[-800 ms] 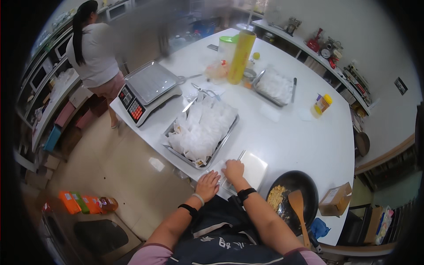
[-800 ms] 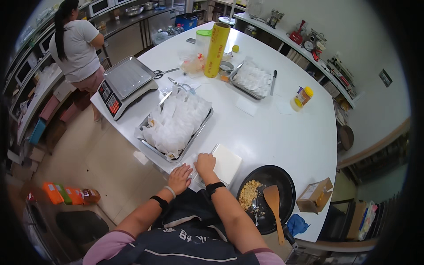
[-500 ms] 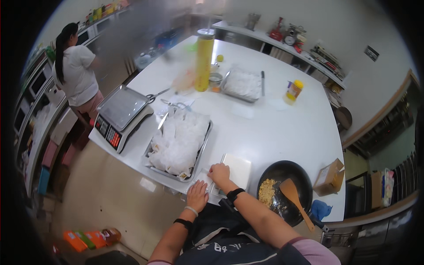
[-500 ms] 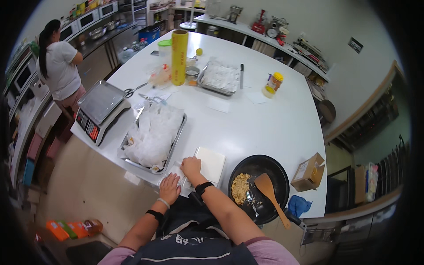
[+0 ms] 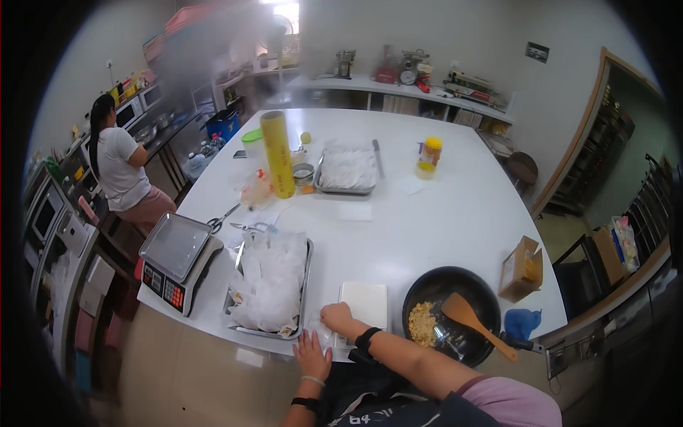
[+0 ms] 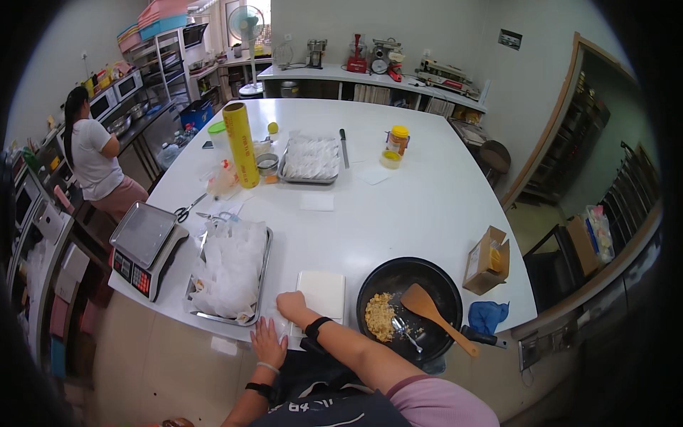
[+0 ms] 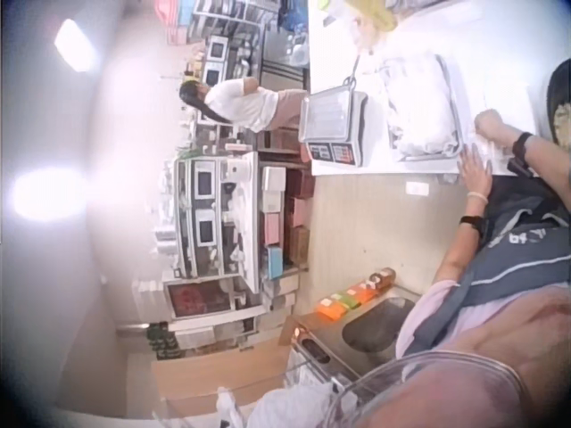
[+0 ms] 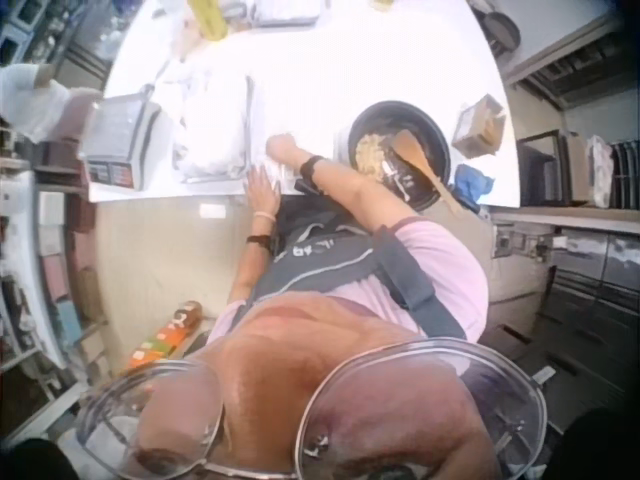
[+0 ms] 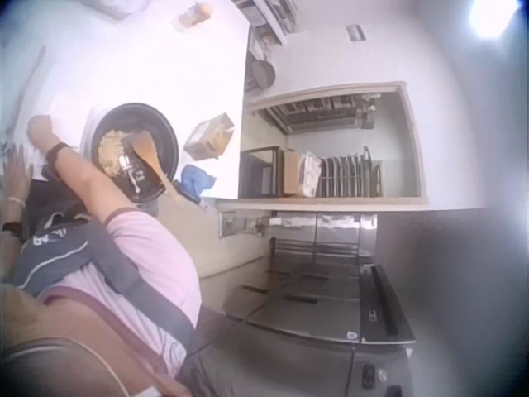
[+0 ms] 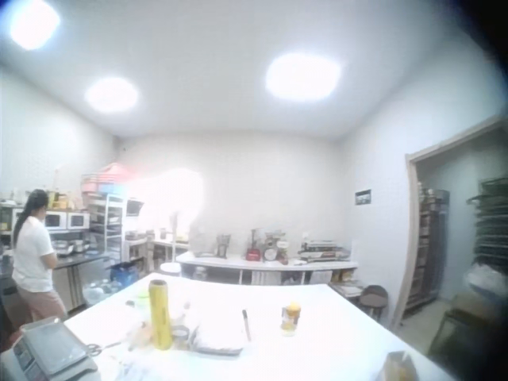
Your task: The person prepares food in a frying pan by hand and using a wooden spatula, occasionally weighing ingredients on a scale.
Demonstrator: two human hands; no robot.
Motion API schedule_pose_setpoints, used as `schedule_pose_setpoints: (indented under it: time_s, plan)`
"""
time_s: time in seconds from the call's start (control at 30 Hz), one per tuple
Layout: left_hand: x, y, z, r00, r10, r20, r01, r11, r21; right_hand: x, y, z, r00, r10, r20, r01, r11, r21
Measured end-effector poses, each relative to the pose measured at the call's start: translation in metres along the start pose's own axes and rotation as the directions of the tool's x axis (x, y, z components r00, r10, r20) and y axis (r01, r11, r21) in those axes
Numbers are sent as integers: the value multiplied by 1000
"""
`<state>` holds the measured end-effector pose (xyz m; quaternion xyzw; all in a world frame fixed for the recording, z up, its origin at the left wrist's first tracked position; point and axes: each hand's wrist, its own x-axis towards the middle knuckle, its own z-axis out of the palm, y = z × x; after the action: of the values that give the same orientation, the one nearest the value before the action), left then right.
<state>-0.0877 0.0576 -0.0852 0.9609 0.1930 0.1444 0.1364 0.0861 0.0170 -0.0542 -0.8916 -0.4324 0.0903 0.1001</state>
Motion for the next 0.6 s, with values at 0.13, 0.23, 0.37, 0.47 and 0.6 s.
schedule_pose_setpoints:
  time_s: [0.13, 0.23, 0.37, 0.47, 0.6]
  plan:
    - [6, -4, -1, 999, 4, 44, -4, 1000, -3, -2, -8, -9, 995, -65, 70, 61, 996, 65]
    - [17, -3, -2, 998, 40, 53, -39, 999, -24, -5, -4, -6, 988, -121, -93, 120, 993, -20]
    - [24, 1, -1, 995, 59, 83, -62, 998, 34, -9, -6, -10, 992, -83, -94, 82, 997, -7]
    - [32, 5, 2, 996, 59, 74, -61, 998, 31, -1, 0, -27, 909, 140, -392, -85, 984, 155]
    - [43, 11, 8, 994, 71, 89, -74, 997, 38, -15, 18, -61, 823, 367, -433, -147, 875, 462]
